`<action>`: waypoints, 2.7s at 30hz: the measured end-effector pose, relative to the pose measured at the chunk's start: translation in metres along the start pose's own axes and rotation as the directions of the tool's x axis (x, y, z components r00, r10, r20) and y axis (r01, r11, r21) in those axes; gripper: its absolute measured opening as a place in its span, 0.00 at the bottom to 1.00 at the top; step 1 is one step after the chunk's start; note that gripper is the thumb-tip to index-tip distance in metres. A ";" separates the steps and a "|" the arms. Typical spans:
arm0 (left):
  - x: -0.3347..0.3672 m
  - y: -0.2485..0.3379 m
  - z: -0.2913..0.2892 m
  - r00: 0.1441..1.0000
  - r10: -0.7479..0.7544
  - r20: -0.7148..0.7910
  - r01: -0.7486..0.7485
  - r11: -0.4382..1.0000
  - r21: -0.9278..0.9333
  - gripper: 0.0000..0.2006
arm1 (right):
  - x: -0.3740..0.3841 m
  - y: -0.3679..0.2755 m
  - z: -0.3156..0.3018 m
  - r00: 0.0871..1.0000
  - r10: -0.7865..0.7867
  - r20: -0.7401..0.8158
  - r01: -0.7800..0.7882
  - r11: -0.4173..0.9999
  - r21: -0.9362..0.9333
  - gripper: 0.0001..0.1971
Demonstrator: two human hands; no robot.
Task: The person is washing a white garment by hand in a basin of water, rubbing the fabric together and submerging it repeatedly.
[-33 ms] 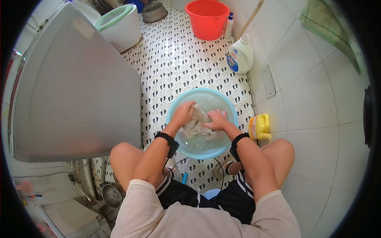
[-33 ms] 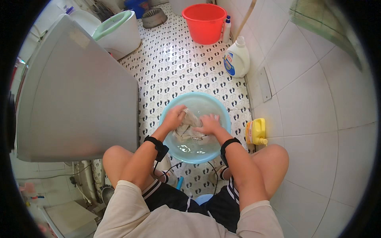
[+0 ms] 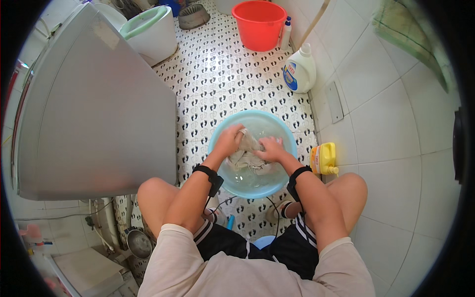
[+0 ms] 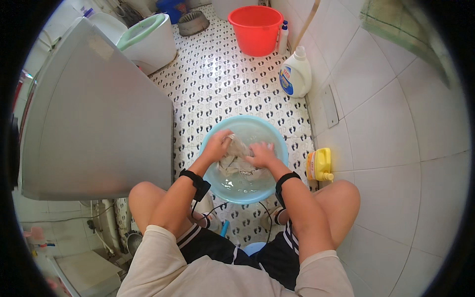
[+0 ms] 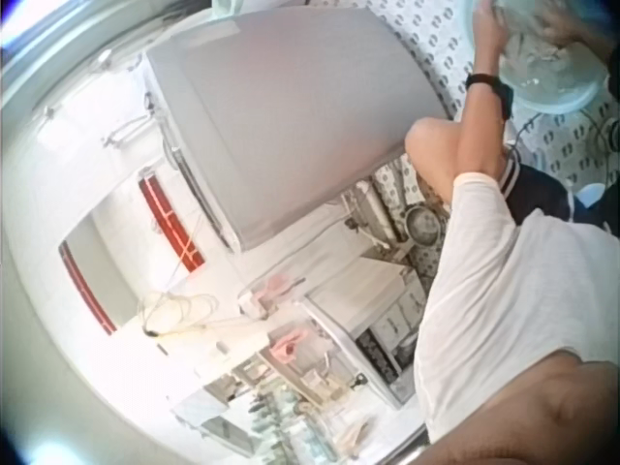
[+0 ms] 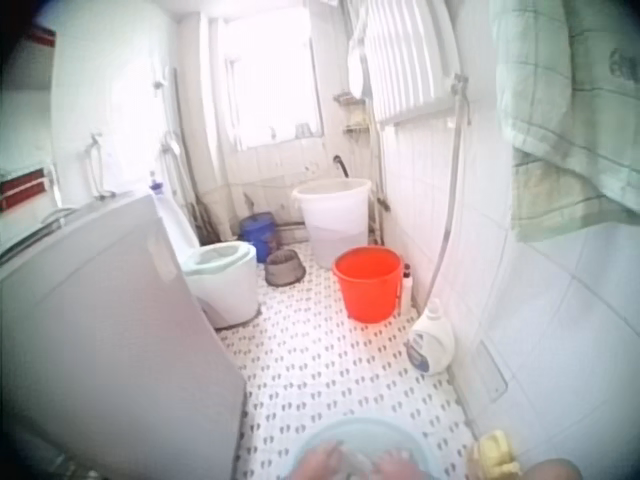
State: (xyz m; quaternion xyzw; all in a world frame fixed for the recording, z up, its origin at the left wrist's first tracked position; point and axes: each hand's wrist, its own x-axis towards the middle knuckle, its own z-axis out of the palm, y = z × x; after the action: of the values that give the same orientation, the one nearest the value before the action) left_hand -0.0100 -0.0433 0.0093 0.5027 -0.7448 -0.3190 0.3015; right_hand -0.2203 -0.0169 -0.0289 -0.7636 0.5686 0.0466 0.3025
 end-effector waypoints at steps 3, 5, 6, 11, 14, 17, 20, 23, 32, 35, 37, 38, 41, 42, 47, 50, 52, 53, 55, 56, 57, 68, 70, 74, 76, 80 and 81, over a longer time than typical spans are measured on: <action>0.003 0.016 -0.016 0.999 0.021 -0.046 -0.023 0.999 -0.041 0.09 | 0.001 0.002 -0.001 0.978 -0.027 -0.209 0.047 0.995 0.093 0.17; 0.005 0.029 -0.028 0.995 0.036 -0.088 -0.040 0.999 -0.035 0.09 | -0.001 -0.003 -0.010 0.884 -0.103 -0.456 0.203 0.963 0.177 0.10; 0.008 0.034 -0.036 0.995 -0.096 0.019 0.096 0.995 -0.015 0.09 | -0.002 -0.005 -0.017 0.881 -0.105 -0.462 0.205 0.964 0.172 0.10; -0.007 0.055 -0.056 0.980 -0.119 0.161 0.077 0.966 0.246 0.15 | -0.013 -0.014 -0.056 0.758 0.010 -0.653 0.246 0.922 0.300 0.11; -0.014 0.036 -0.050 0.980 -0.086 0.178 -0.017 0.858 0.513 0.15 | -0.024 -0.027 -0.079 0.757 -0.042 -0.653 0.308 0.903 0.299 0.11; -0.008 0.037 -0.057 0.993 -0.119 0.007 0.103 0.890 0.444 0.07 | -0.035 -0.042 -0.101 0.711 -0.087 -0.698 0.368 0.892 0.263 0.11; -0.001 0.055 -0.075 0.996 -0.025 -0.090 0.052 0.950 0.309 0.06 | -0.051 -0.060 -0.125 0.700 -0.093 -0.708 0.374 0.892 0.252 0.11; 0.006 0.079 -0.087 0.989 0.057 -0.133 -0.023 0.969 0.246 0.05 | -0.061 -0.072 -0.142 0.562 -0.099 -0.821 0.432 0.882 0.189 0.12; 0.008 0.155 -0.124 0.958 0.138 -0.252 -0.140 0.990 0.008 0.07 | -0.101 -0.130 -0.200 0.540 -0.086 -0.837 0.544 0.794 0.270 0.09; 0.009 0.177 -0.133 0.950 0.154 -0.272 -0.181 0.981 -0.076 0.07 | -0.110 -0.141 -0.216 0.433 -0.105 -0.895 0.612 0.763 0.207 0.07; 0.008 0.190 -0.138 0.940 0.164 -0.298 -0.210 0.969 -0.130 0.07 | -0.118 -0.148 -0.225 0.406 -0.098 -0.909 0.622 0.759 0.196 0.06; 0.008 0.193 -0.140 0.941 0.162 -0.298 -0.208 0.969 -0.131 0.07 | -0.120 -0.150 -0.228 0.377 -0.092 -0.921 0.632 0.753 0.184 0.06; 0.008 0.199 -0.141 0.929 0.138 -0.344 -0.204 0.965 -0.165 0.07 | -0.123 -0.150 -0.232 0.346 -0.090 -0.934 0.668 0.722 0.178 0.05; 0.009 0.194 -0.138 0.930 0.135 -0.341 -0.201 0.965 -0.168 0.07 | -0.121 -0.148 -0.230 0.350 -0.087 -0.933 0.665 0.725 0.182 0.05; 0.014 0.138 -0.111 0.968 0.016 -0.250 -0.068 0.977 -0.203 0.08 | -0.103 -0.135 -0.195 0.501 -0.037 -0.865 0.561 0.775 0.291 0.10; 0.009 0.100 -0.079 0.983 -0.129 -0.131 0.085 0.950 -0.300 0.08 | -0.082 -0.116 -0.164 0.583 -0.074 -0.809 0.513 0.806 0.295 0.13; 0.003 0.078 -0.057 0.983 -0.167 -0.078 0.140 0.951 -0.274 0.08 | -0.074 -0.105 -0.143 0.658 -0.054 -0.751 0.467 0.812 0.351 0.14; 0.003 0.067 -0.049 0.979 -0.198 -0.039 0.181 0.946 -0.269 0.08 | -0.069 -0.097 -0.131 0.675 -0.075 -0.734 0.459 0.821 0.339 0.14; 0.001 0.043 -0.030 0.971 -0.231 -0.068 0.198 0.927 -0.320 0.09 | -0.056 -0.083 -0.107 0.732 -0.076 -0.677 0.427 0.826 0.368 0.14; 0.000 0.035 -0.025 0.960 -0.264 -0.098 0.211 0.905 -0.369 0.10 | -0.052 -0.080 -0.099 0.734 -0.077 -0.674 0.426 0.825 0.371 0.14; -0.002 0.026 -0.025 0.952 -0.303 -0.048 0.272 0.906 -0.323 0.14 | -0.049 -0.077 -0.092 0.758 -0.090 -0.646 0.403 0.843 0.356 0.14; -0.028 -0.014 0.016 0.947 -0.277 0.164 0.219 0.927 0.305 0.51 | -0.022 -0.030 -0.014 0.882 -0.043 -0.469 0.118 0.984 0.132 0.48; -0.029 -0.019 0.025 0.935 -0.283 0.212 0.193 0.912 0.363 0.57 | -0.019 -0.025 -0.009 0.910 -0.052 -0.411 0.098 0.991 0.092 0.53; -0.028 -0.014 0.030 0.929 -0.280 0.243 0.184 0.917 0.353 0.59 | -0.011 -0.029 -0.005 0.960 -0.051 -0.275 0.059 0.998 0.023 0.63; -0.024 -0.016 0.030 0.934 -0.266 0.238 0.182 0.928 0.326 0.59 | -0.006 -0.029 -0.003 0.968 -0.059 -0.242 0.065 0.998 0.016 0.64; -0.019 -0.023 0.035 0.905 -0.294 0.308 0.186 0.923 0.336 0.59 | 0.008 -0.027 0.006 0.975 -0.070 -0.212 0.066 0.997 -0.026 0.66; -0.019 -0.024 0.037 0.897 -0.312 0.313 0.194 0.914 0.356 0.58 | 0.010 -0.026 0.009 0.976 -0.070 -0.205 0.067 0.998 -0.022 0.66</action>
State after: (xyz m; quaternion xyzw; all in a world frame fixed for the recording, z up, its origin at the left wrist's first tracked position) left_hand -0.0192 -0.0261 -0.0352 0.5704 -0.7559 -0.3200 0.0297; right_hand -0.1908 -0.0167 -0.0298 -0.7855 0.5699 -0.0388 0.2380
